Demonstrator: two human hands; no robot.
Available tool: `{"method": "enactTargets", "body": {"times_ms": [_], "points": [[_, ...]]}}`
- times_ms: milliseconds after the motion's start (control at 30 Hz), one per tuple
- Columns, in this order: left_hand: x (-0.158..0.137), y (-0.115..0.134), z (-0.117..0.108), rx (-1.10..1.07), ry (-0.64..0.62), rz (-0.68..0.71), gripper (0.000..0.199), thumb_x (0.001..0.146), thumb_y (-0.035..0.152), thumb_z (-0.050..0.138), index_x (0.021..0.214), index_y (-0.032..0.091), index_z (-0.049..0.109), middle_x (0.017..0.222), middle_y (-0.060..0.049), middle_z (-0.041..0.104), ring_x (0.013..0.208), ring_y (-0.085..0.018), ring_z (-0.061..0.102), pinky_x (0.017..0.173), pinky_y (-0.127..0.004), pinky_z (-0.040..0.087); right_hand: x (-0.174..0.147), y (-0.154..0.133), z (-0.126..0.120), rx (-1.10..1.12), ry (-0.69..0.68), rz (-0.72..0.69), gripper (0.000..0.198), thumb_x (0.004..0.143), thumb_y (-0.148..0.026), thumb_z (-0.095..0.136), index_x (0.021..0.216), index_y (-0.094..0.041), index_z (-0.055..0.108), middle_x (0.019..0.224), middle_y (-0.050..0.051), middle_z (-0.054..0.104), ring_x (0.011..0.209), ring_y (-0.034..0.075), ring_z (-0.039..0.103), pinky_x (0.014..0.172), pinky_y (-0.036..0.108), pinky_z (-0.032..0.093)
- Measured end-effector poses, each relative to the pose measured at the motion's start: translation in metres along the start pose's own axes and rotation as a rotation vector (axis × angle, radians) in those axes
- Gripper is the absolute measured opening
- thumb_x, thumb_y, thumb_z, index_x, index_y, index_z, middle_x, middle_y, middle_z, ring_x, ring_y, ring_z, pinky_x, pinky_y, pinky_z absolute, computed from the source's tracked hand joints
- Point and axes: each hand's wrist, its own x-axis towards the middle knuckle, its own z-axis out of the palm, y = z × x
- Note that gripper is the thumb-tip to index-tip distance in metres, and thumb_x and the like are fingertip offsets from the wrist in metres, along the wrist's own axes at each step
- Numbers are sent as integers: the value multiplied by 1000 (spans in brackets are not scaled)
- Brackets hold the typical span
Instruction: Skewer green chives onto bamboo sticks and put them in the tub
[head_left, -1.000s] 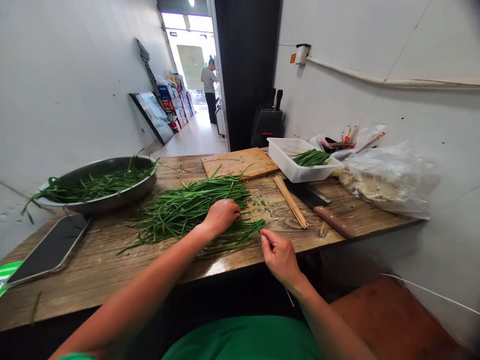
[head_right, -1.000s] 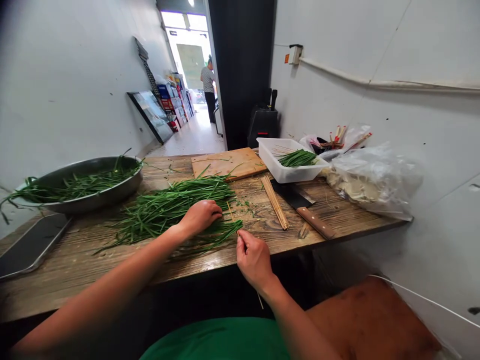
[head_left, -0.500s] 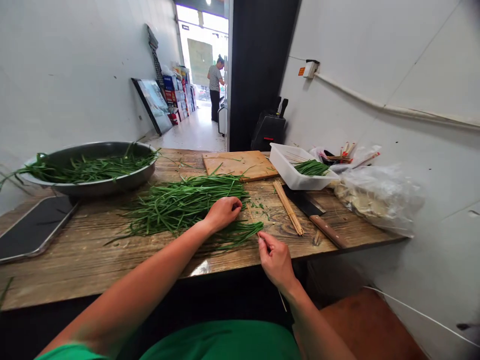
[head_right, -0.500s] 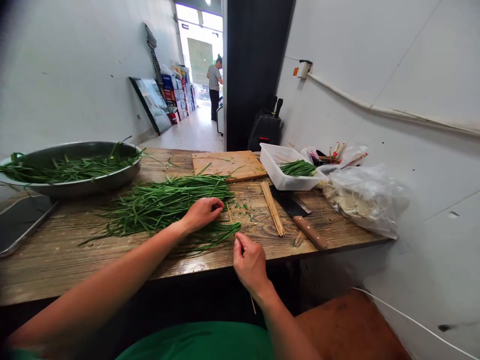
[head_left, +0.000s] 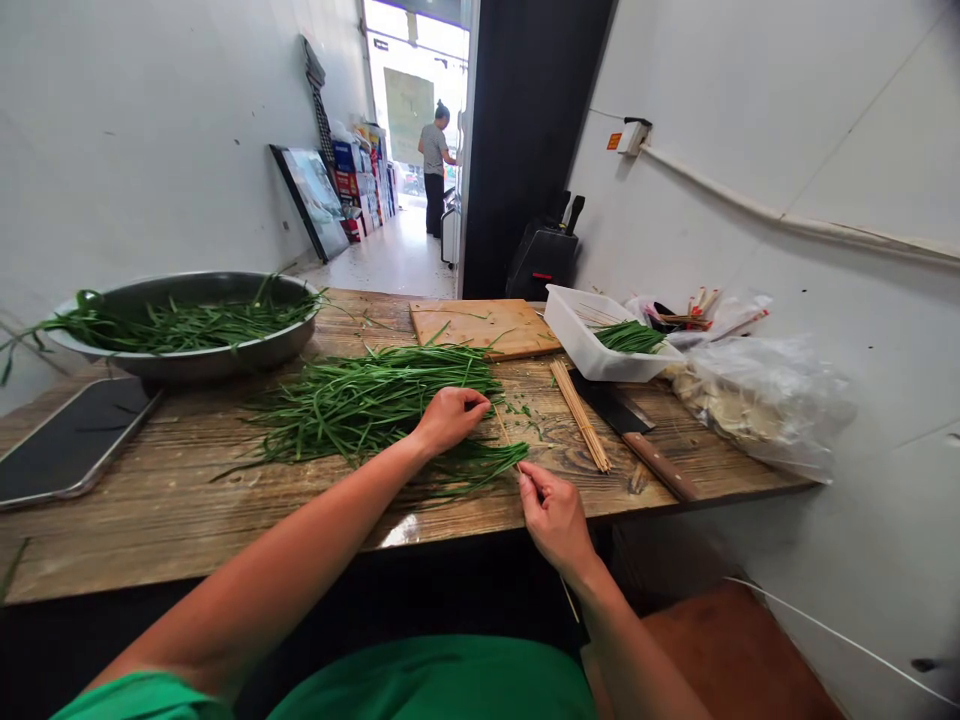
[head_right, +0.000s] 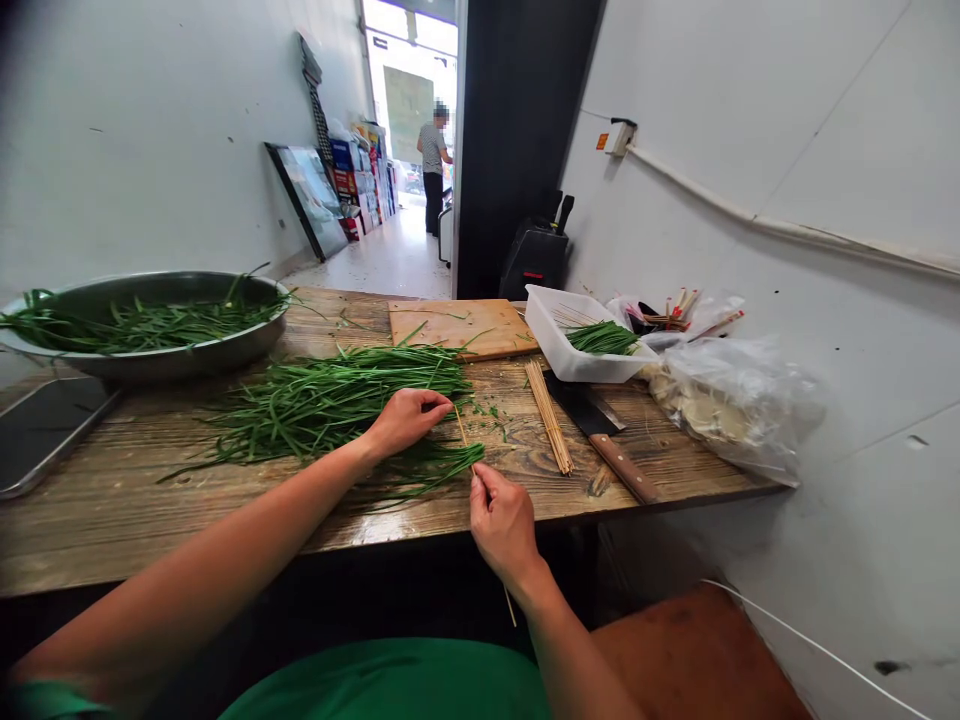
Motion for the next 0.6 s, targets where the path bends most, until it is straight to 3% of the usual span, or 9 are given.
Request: {"method": "enactTargets", "body": {"times_ms": [233,600], "points": [[1,0,-2,-16,-13,0,31,75,34,45,80,15,68,70,-1,66,61,-12,55,58,-21,39,1,1,0,17,-5,-6,29,82,-24,42,98,-14,65,87,8,69,68,17,65,63,25,51],[0,0,-2,-18,-9,18,28,76,32,46,81,16,68,75,-1,68,66,-13,57,62,-21,41,1,0,0,-10,-4,-7,30,82,-25,42,99,-15,65,85,8,70,61,17,64,54,25,50]]}}
